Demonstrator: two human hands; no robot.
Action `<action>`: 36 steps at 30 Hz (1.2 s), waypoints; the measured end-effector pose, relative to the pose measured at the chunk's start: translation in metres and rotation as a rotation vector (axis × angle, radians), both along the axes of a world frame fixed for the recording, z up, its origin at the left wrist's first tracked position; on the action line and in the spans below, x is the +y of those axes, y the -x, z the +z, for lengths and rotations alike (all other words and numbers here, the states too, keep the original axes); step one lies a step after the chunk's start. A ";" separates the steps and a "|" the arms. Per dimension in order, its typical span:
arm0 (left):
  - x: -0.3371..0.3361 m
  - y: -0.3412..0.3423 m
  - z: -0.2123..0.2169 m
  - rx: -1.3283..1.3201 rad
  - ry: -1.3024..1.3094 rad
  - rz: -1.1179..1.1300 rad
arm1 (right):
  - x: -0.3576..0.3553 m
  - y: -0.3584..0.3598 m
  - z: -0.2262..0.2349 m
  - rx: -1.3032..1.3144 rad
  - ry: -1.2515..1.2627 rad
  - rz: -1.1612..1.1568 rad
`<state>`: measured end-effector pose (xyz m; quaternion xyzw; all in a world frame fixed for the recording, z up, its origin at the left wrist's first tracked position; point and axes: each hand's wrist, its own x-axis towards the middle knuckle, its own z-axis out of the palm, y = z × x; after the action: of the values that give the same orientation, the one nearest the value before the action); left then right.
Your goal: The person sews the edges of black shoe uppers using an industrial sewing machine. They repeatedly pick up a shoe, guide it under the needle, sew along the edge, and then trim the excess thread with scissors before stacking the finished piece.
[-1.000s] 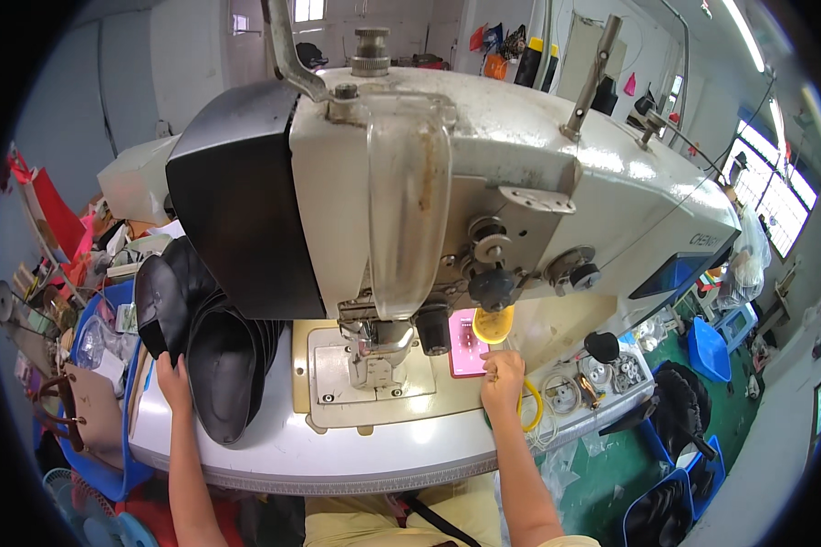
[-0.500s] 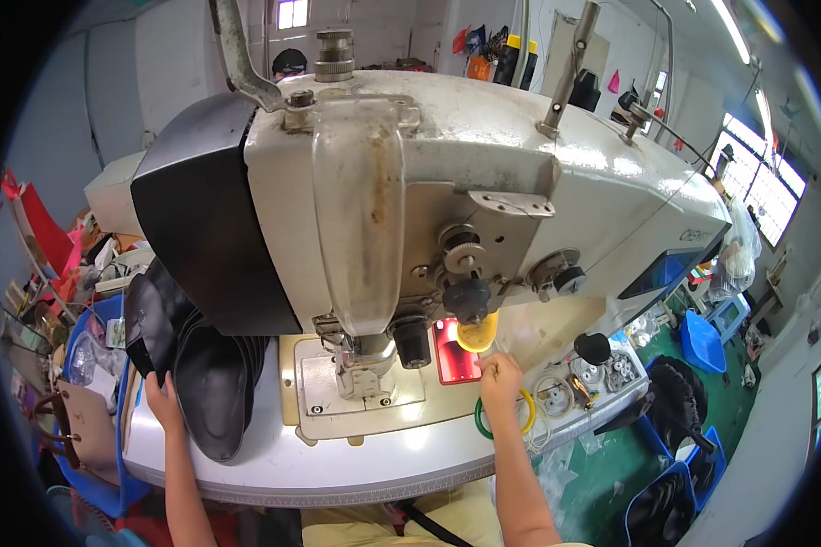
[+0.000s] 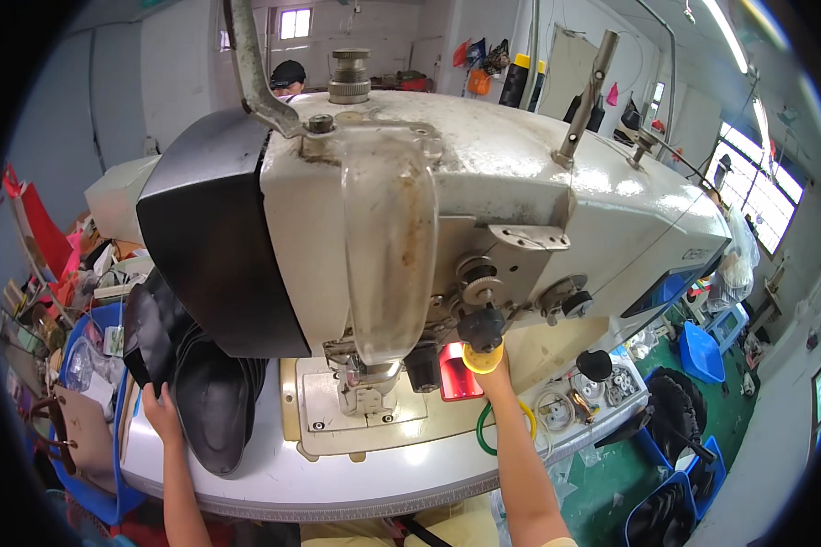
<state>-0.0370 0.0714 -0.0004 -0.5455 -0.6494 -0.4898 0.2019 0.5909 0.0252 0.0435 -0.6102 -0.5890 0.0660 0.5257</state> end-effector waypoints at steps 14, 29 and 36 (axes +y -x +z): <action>0.000 0.001 0.001 0.059 0.005 0.048 | 0.058 -0.024 -0.037 -0.038 0.015 -0.014; -0.002 -0.005 0.004 -0.031 0.012 0.040 | 0.021 -0.003 0.018 -0.279 0.051 0.108; -0.022 0.000 0.012 0.061 -0.122 0.022 | 0.002 0.000 0.033 -0.389 0.076 0.021</action>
<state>-0.0370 0.0498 0.0113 -0.5395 -0.6181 -0.5093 0.2597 0.5910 0.0272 0.0768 -0.6245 -0.6830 -0.0256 0.3779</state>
